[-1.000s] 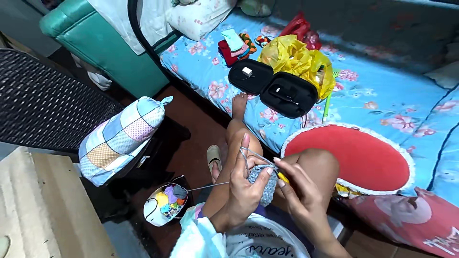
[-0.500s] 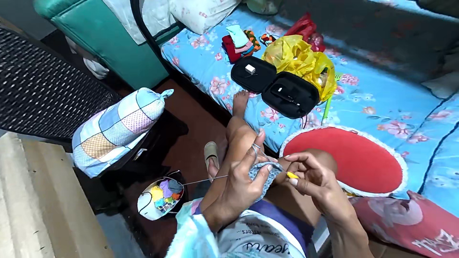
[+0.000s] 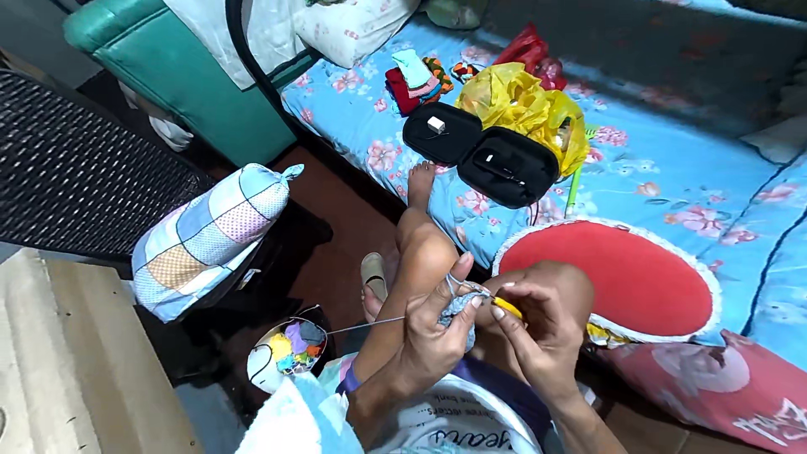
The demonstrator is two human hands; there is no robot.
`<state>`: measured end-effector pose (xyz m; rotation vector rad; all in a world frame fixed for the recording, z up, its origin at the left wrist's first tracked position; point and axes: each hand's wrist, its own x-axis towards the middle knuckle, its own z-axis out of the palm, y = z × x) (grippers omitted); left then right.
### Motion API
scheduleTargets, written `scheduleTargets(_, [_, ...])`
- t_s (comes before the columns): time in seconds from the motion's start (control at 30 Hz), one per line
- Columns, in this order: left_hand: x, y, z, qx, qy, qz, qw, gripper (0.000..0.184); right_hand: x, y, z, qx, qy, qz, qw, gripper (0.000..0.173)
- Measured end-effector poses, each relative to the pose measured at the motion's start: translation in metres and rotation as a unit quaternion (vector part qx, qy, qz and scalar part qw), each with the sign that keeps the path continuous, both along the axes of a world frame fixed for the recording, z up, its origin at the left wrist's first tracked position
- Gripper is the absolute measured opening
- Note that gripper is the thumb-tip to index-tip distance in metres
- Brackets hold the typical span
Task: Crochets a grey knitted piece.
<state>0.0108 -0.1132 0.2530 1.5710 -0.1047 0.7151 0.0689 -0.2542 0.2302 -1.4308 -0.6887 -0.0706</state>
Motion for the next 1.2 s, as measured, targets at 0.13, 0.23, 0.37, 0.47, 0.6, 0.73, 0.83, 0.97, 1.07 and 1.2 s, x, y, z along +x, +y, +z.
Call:
scheduleTargets(0.13, [-0.001, 0.011, 0.008, 0.031, 0.016, -0.027, 0.999, 0.040, 0.000, -0.005, -0.005, -0.081, -0.139, -0.068, 0.985, 0.010])
scheduleTargets(0.23, [0.002, 0.023, 0.013, 0.013, 0.027, -0.065, 0.997, 0.035, 0.003, -0.008, -0.005, -0.101, -0.172, -0.067, 0.978, 0.010])
scheduleTargets(0.37, [0.001, 0.042, 0.016, -0.037, 0.076, -0.143, 0.986, 0.035, 0.009, -0.016, -0.008, -0.076, -0.114, 0.010, 0.990, 0.009])
scheduleTargets(0.47, [0.001, 0.042, 0.014, -0.040, 0.102, -0.166, 0.980, 0.039, 0.013, -0.023, -0.007, -0.039, 0.016, 0.102, 0.994, 0.010])
scheduleTargets(0.6, [0.003, 0.034, 0.010, -0.004, 0.098, -0.143, 0.985, 0.045, 0.016, -0.023, -0.006, -0.016, 0.080, 0.151, 0.985, 0.016])
scheduleTargets(0.73, [0.001, 0.029, 0.012, -0.053, 0.111, -0.147, 0.981, 0.051, 0.017, -0.019, -0.003, 0.074, 0.245, 0.242, 0.936, 0.038])
scheduleTargets(0.83, [0.001, 0.024, 0.012, -0.101, 0.130, -0.153, 0.974, 0.054, 0.016, -0.016, -0.004, 0.126, 0.313, 0.301, 0.892, 0.043])
scheduleTargets(0.97, [0.001, 0.021, 0.012, -0.146, 0.158, -0.155, 0.964, 0.058, 0.015, -0.016, -0.002, 0.168, 0.368, 0.326, 0.854, 0.035])
scheduleTargets(1.07, [0.001, 0.019, 0.013, -0.144, 0.164, -0.126, 0.968, 0.056, 0.013, -0.015, -0.001, 0.171, 0.371, 0.300, 0.862, 0.032])
scheduleTargets(1.2, [0.000, 0.013, 0.003, 0.131, 0.104, -0.007, 0.986, 0.041, 0.004, -0.017, 0.004, -0.043, 0.110, 0.093, 0.989, 0.027])
